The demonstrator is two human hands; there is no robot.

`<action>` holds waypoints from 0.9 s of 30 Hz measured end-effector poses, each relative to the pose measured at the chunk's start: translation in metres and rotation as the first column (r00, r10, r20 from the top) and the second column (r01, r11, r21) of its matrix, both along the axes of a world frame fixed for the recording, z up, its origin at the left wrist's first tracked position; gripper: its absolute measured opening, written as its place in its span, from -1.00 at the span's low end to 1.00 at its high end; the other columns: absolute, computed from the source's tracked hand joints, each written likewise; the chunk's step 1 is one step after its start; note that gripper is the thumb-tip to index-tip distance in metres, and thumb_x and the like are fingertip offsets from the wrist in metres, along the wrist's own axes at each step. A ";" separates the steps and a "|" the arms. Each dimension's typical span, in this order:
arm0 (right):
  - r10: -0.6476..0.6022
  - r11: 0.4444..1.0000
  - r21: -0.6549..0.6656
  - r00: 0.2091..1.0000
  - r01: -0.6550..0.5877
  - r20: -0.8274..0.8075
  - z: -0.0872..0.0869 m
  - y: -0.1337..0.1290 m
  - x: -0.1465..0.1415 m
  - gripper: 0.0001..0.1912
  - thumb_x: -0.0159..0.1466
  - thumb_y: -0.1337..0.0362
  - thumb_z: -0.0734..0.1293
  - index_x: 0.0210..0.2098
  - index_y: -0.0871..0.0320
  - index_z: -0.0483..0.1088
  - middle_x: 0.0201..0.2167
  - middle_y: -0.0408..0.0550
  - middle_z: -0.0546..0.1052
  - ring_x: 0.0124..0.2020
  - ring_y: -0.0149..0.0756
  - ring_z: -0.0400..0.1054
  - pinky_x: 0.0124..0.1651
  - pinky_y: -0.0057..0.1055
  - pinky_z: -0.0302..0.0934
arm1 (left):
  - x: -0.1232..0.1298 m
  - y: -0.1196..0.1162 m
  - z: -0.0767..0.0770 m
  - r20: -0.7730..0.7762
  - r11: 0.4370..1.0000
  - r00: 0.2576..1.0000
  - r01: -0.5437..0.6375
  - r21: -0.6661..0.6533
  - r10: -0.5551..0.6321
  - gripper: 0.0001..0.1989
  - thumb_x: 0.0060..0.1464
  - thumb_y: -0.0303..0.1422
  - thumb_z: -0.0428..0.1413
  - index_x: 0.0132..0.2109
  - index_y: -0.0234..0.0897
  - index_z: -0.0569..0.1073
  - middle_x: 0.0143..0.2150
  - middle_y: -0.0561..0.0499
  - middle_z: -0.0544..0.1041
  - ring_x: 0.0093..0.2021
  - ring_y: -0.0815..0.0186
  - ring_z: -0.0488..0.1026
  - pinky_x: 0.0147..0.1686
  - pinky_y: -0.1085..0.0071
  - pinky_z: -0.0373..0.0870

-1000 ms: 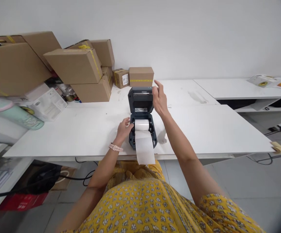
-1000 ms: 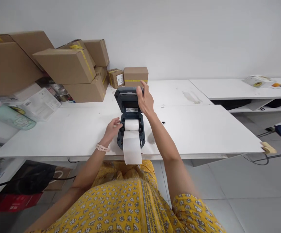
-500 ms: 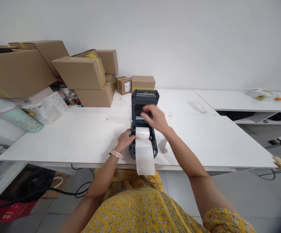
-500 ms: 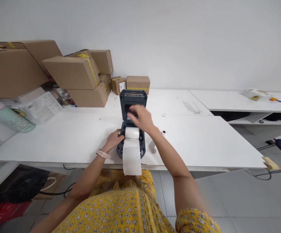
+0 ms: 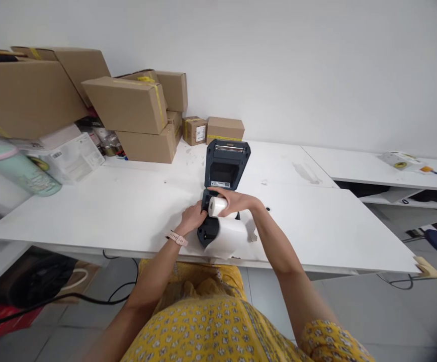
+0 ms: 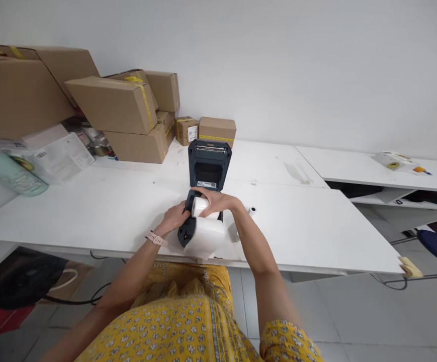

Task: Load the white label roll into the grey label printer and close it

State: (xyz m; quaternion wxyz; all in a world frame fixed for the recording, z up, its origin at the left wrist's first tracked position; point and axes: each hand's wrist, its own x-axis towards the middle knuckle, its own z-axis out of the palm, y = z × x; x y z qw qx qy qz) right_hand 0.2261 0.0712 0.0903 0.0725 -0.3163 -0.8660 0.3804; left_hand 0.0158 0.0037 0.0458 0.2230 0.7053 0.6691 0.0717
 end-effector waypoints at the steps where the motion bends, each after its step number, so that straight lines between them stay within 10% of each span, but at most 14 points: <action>1: 0.024 1.000 -0.014 0.993 -0.026 -0.119 0.008 -0.004 0.015 0.23 0.03 -0.01 0.58 0.51 0.07 -0.08 0.44 0.19 0.23 0.33 0.09 0.29 0.31 -0.09 0.23 | 0.000 0.000 -0.001 -0.004 1.000 1.000 0.000 0.001 0.000 -0.51 0.21 -0.35 -0.09 0.26 -0.25 0.34 0.07 -0.22 0.62 0.09 -0.08 0.57 -0.01 0.14 0.45; 9: -0.296 0.924 0.101 0.856 0.370 -0.424 0.028 -0.021 0.131 -0.10 0.10 0.02 0.55 0.36 0.00 0.22 0.39 0.10 0.30 0.36 0.05 0.24 0.37 -0.12 0.17 | 0.000 0.001 -0.002 -0.014 1.000 1.000 0.011 0.012 -0.011 -0.49 0.24 -0.34 -0.14 0.29 -0.25 0.32 0.07 -0.21 0.63 0.06 -0.05 0.58 -0.02 0.16 0.46; 19: -0.502 0.859 -0.062 0.810 0.508 -0.303 -0.047 0.007 0.105 -0.11 0.01 0.21 0.45 0.31 0.19 0.16 0.24 0.19 0.41 0.19 -0.05 0.38 0.22 -0.17 0.32 | 0.001 0.002 -0.001 -0.020 1.000 1.000 -0.020 -0.003 0.020 -0.50 0.24 -0.32 -0.12 0.28 -0.28 0.35 0.05 -0.25 0.63 0.06 -0.10 0.57 -0.03 0.13 0.45; 27: -0.533 0.846 -0.185 0.803 0.500 -0.268 -0.052 -0.014 0.147 -0.04 0.16 0.13 0.46 0.46 -0.01 0.03 0.41 0.17 0.30 0.41 -0.01 0.21 0.29 -0.02 0.28 | 0.001 0.001 -0.001 -0.012 1.000 1.000 -0.012 -0.001 0.012 -0.48 0.24 -0.32 -0.13 0.29 -0.26 0.34 0.02 -0.22 0.64 0.02 -0.07 0.59 -0.08 0.18 0.46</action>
